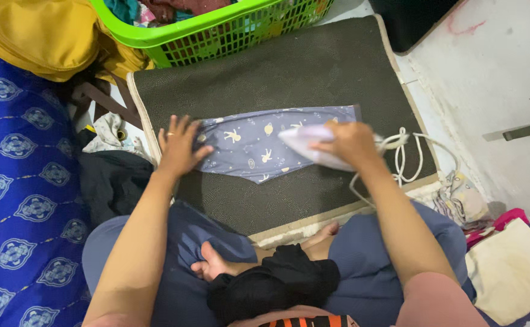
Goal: The person irons two small pieces of patterned fabric on a low ironing board. They first iron a blue patterned piece, fold it, and set it aside. Then they iron a white patterned piece, folding it as well.
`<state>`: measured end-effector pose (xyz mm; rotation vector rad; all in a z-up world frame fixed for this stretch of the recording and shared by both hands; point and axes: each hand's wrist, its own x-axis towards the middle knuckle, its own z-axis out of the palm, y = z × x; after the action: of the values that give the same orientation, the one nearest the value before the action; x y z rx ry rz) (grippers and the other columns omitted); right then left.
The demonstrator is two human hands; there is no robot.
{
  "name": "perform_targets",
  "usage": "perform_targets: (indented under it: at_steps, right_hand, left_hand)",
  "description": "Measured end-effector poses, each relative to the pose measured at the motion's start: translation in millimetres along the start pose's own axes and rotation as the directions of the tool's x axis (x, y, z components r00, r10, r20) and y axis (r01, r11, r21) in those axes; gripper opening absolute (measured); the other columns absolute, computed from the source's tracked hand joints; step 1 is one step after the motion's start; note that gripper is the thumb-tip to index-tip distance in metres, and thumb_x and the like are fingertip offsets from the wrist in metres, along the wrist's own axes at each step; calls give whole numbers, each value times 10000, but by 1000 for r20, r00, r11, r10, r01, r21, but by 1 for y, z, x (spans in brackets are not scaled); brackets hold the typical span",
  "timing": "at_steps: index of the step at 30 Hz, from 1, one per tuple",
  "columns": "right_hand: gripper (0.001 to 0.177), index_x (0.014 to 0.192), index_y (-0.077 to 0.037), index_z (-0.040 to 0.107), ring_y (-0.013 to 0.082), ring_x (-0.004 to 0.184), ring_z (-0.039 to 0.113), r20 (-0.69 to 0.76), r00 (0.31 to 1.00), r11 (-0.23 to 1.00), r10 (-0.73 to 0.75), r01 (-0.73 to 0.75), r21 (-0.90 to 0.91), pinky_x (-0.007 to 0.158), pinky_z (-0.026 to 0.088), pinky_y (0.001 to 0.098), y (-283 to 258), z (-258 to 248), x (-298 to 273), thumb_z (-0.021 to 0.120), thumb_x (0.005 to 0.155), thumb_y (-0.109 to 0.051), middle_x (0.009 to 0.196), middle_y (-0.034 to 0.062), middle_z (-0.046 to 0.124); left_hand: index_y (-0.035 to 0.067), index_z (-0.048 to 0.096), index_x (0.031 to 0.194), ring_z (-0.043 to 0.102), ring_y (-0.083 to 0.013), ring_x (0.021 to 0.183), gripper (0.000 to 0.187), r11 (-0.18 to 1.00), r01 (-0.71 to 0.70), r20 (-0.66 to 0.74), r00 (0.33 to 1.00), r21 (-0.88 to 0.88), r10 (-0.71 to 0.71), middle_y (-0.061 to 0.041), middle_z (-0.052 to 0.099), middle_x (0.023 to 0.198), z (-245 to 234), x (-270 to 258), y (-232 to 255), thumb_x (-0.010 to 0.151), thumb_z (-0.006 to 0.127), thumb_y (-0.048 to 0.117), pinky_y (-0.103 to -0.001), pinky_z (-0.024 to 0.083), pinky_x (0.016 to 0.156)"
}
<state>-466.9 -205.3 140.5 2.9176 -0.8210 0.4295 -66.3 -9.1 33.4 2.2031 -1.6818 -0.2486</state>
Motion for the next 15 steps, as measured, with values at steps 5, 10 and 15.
perform_targets:
  at_steps: [5,10,15]
  right_hand:
    - [645,831,-93,734,282,563,701,-19,996,994,92,-93,-61,545,564,397,-27,32,4,760,732,-730,604,108,678]
    - [686,899,-63,750,329,631,720,102,941,946,323,-320,-48,639,575,437,12,39,39,763,775,-738,688,175,697]
    - [611,910,-101,780,316,593,700,288,951,965,114,-174,195,554,552,438,16,27,31,740,756,-691,671,163,700]
  left_hand:
    - [234,325,1586,-19,-403,1563,1141,997,29,220,974,69,-44,-141,133,1702,7,-5,6,649,828,649,-719,-24,1152]
    - [257,261,1611,-54,-390,1570,1214,994,60,287,954,92,-84,-125,73,1713,4,1,7,622,853,639,-719,-19,1156]
    - [238,234,1617,-70,-386,1569,1253,993,85,298,949,77,-104,-127,48,1715,3,0,7,610,864,636,-721,6,1159]
